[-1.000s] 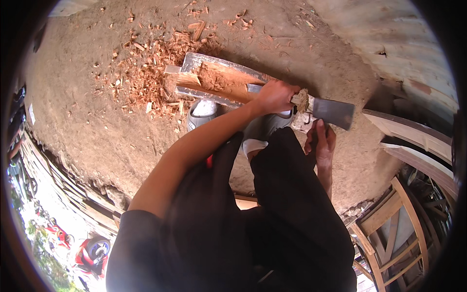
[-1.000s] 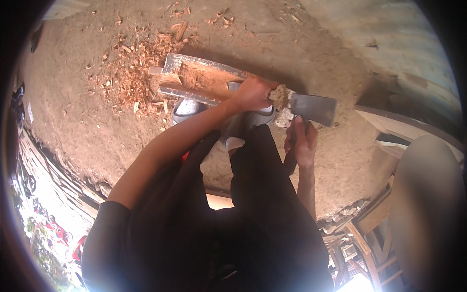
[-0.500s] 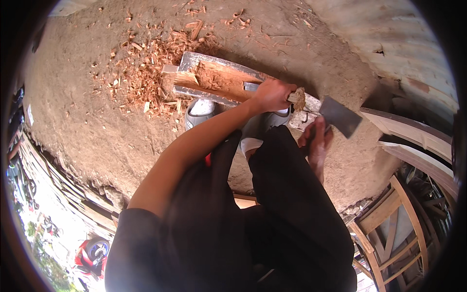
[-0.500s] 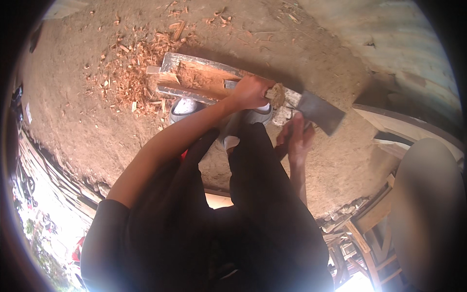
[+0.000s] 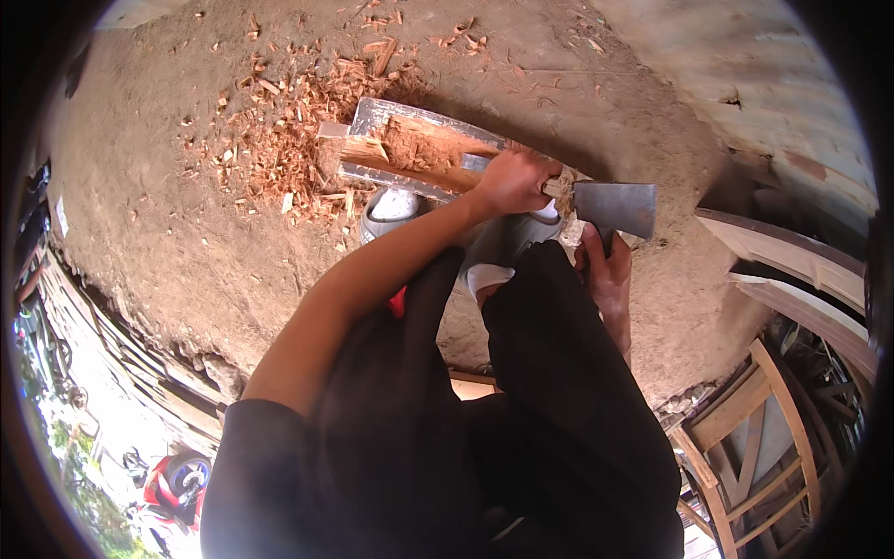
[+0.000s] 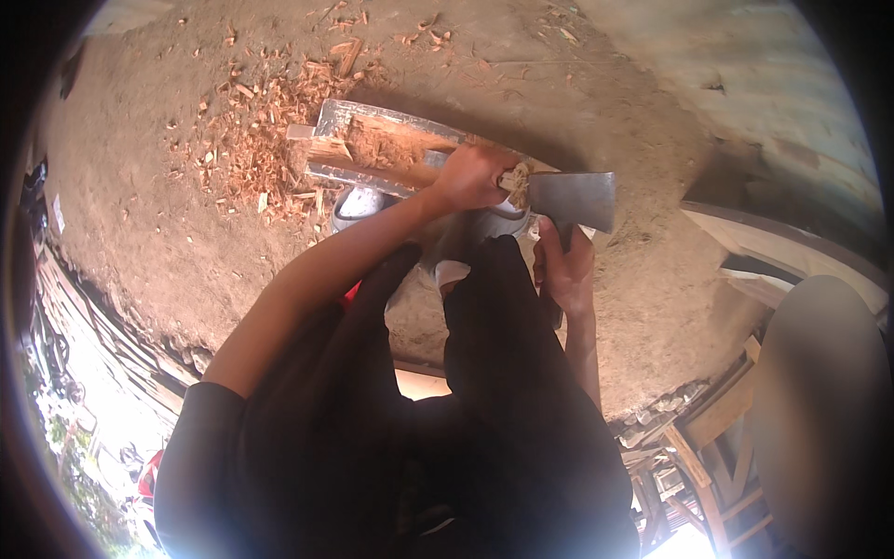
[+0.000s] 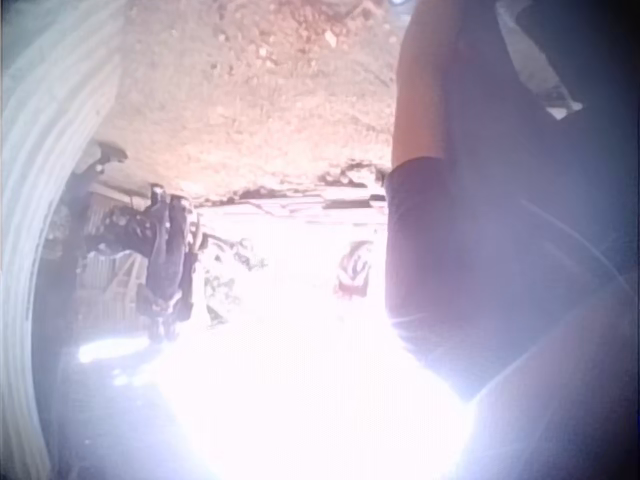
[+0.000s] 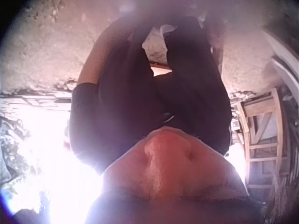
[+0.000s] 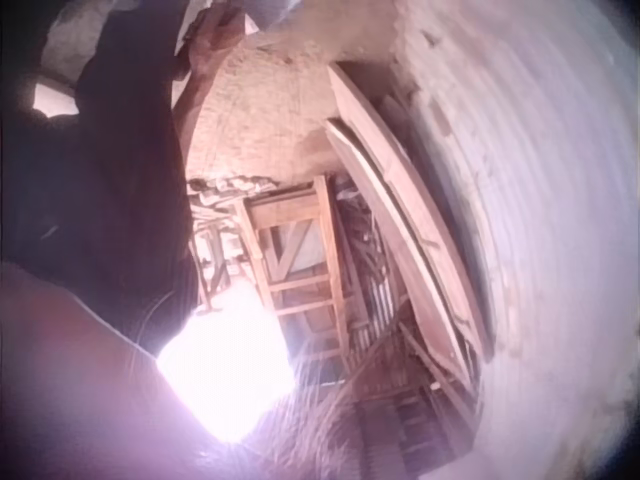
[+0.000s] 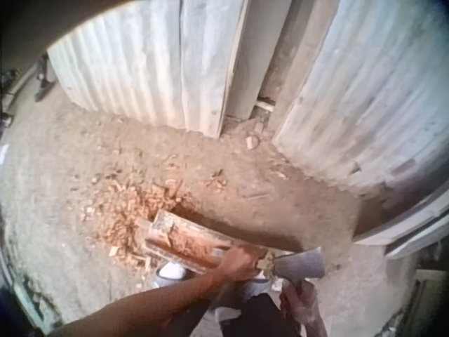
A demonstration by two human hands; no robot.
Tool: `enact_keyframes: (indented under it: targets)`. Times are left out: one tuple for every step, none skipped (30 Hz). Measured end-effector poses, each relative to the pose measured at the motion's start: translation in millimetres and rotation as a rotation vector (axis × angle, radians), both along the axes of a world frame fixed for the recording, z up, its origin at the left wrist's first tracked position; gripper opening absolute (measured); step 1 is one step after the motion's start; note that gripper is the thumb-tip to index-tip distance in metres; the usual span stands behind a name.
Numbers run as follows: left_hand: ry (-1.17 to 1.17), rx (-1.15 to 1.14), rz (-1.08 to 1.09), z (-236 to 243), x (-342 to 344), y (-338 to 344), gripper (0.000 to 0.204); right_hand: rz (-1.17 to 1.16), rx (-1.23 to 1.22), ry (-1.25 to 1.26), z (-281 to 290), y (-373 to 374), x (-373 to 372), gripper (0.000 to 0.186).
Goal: The person uses a hand axe to carve a piece of wood placed on a wooden support. They repeatedly strike the wood to remove shavings and shape the surface, occasionally clearing debris by hand.
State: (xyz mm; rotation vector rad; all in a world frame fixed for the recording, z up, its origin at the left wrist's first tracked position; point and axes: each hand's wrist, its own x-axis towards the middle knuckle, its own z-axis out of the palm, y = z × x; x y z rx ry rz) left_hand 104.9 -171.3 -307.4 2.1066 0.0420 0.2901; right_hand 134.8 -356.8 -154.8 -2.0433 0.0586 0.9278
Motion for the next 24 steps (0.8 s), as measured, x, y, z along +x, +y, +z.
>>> enact_keyframes:
  targets:
    - [0.028, 0.000, -0.010, 1, 0, 2, 0.022, -0.018, 0.036, 0.015, 3, 2, 2, 0.036]
    - [0.056, 0.000, -0.021, 3, -1, 4, 0.022, -0.036, 0.073, 0.029, 5, 4, 3, 0.036]
    - [0.052, -0.013, -0.018, 5, -4, 5, 0.022, -0.047, 0.091, 0.050, 4, 3, 2, 0.036]
    - [0.044, -0.027, -0.014, 5, -6, 6, 0.022, -0.056, 0.108, 0.067, 3, 3, 2, 0.036]
    - [0.037, -0.041, -0.010, 5, -6, 7, 0.022, -0.066, 0.125, 0.084, 3, 4, 3, 0.036]
    - [0.024, -0.045, -0.019, 5, -5, 7, 0.022, -0.066, 0.110, 0.063, 5, 4, 4, 0.036]
    - [0.016, -0.048, -0.028, 5, -7, 8, 0.022, -0.065, 0.097, 0.047, 9, 4, 3, 0.036]
    - [0.008, -0.050, -0.036, 4, -9, 9, 0.022, -0.064, 0.083, 0.031, 11, 5, 2, 0.036]
    - [0.021, -0.056, -0.017, 4, -9, 10, 0.022, -0.095, 0.118, 0.019, 9, 4, -3, 0.035]
    - [0.029, -0.066, -0.003, 8, -8, 8, 0.021, -0.130, 0.148, 0.001, 6, -1, -11, 0.035]
    - [0.037, -0.069, 0.018, 10, -6, 9, 0.021, -0.159, 0.184, -0.015, 1, -2, -15, 0.034]
    - [0.003, -0.086, 0.026, 10, -6, 11, 0.021, -0.134, 0.160, -0.093, -6, 1, -21, 0.035]
    - [-0.031, -0.101, 0.037, 8, -5, 13, 0.021, -0.106, 0.138, -0.170, -11, 12, -26, 0.036]
    - [-0.064, -0.116, 0.047, 6, -4, 15, 0.021, -0.078, 0.117, -0.246, -12, 20, -28, 0.037]
    - [-0.075, -0.104, 0.056, 5, -1, 16, 0.021, -0.015, 0.052, -0.152, 5, 17, -20, 0.040]
    - [-0.078, -0.097, 0.057, 6, -2, 14, 0.021, -0.053, 0.114, -0.140, 4, 14, -21, 0.040]
    - [-0.082, -0.091, 0.056, 6, -3, 12, 0.021, -0.092, 0.176, -0.129, 2, 12, -21, 0.040]
    - [-0.063, -0.109, 0.059, 6, -8, 12, 0.022, -0.133, 0.238, -0.117, -1, 10, -23, 0.040]
    - [-0.059, -0.131, 0.059, 9, -6, 13, 0.022, -0.112, 0.150, -0.165, -5, 10, -23, 0.040]
    - [-0.054, -0.154, 0.059, 11, -4, 14, 0.023, -0.066, 0.089, -0.169, -7, 9, -20, 0.041]
    - [-0.046, -0.126, 0.052, 8, -4, 12, 0.023, -0.022, 0.026, -0.173, -8, 10, -19, 0.042]
    - [-0.049, -0.107, 0.046, 6, -4, 12, 0.024, 0.029, -0.026, -0.167, -9, 13, -17, 0.042]
    - [-0.052, -0.088, 0.042, 3, -5, 13, 0.024, -0.060, 0.013, -0.071, -1, 15, -12, 0.043]
    - [-0.054, -0.069, 0.037, 1, -4, 13, 0.024, -0.119, 0.093, -0.094, -3, 12, -9, 0.043]
